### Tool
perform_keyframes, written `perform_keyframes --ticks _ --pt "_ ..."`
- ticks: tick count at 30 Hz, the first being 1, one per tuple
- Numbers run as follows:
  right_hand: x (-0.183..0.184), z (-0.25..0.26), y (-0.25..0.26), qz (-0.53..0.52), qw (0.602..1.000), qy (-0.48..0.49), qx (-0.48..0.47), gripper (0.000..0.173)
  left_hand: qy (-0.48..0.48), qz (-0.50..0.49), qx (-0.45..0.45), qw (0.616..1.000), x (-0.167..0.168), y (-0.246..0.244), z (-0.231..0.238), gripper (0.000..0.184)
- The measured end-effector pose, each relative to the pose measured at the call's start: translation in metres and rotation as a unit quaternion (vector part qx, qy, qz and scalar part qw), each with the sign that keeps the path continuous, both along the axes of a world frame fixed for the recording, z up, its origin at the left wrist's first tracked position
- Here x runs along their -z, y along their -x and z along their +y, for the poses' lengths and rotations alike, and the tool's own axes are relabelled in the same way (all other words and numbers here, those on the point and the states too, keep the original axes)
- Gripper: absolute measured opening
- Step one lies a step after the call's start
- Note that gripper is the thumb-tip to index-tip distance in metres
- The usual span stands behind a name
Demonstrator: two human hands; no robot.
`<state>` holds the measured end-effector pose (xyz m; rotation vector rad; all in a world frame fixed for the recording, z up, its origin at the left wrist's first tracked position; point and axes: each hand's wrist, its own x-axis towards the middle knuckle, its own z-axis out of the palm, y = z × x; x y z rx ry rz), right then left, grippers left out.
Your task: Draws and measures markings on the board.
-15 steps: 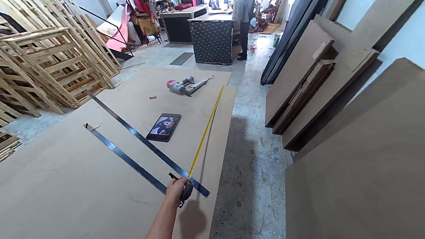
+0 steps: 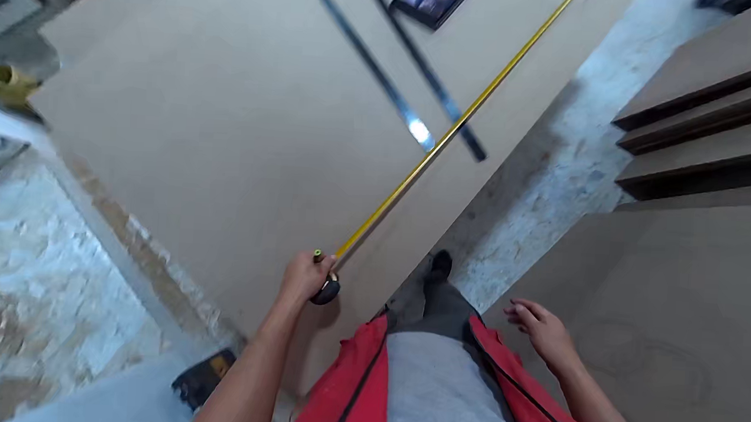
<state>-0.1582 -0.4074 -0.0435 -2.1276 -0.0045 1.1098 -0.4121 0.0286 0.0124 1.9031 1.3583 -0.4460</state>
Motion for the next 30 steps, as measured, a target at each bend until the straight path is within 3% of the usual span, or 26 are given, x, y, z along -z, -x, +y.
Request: perform_keyframes --ticks 4,7,9,12,19,24,30 --pt "0.002 0.076 0.095 -0.132 0.973 0.008 -0.190 0.036 -0.009 0.065 -0.022 0.998 0.005 0.172 -0.020 0.036" --pt "-0.001 0.133 0.166 -0.235 0.919 -0.035 -0.314 0.039 -0.010 0.098 -0.036 0.994 0.012 0.252 -0.040 0.037" --pt "-0.004 0.164 0.201 -0.294 0.888 -0.070 -0.347 0.041 0.008 0.080 -0.044 0.996 0.020 0.282 -0.048 0.037" --pt "0.002 0.201 0.227 -0.369 0.848 -0.092 -0.370 0.042 0.002 0.044 -0.028 0.999 0.029 0.297 -0.052 0.036" --pt "0.022 0.252 0.247 -0.439 0.764 -0.034 -0.472 0.053 -0.026 -0.013 -0.034 0.999 0.045 0.312 -0.033 0.036" --pt "0.030 0.276 0.262 -0.436 0.745 -0.018 -0.504 0.054 -0.023 -0.047 -0.035 0.998 0.052 0.319 -0.021 0.036" --pt "0.019 0.288 0.276 -0.383 0.757 0.008 -0.529 0.052 0.010 -0.146 -0.091 0.985 0.068 0.330 -0.020 0.027"
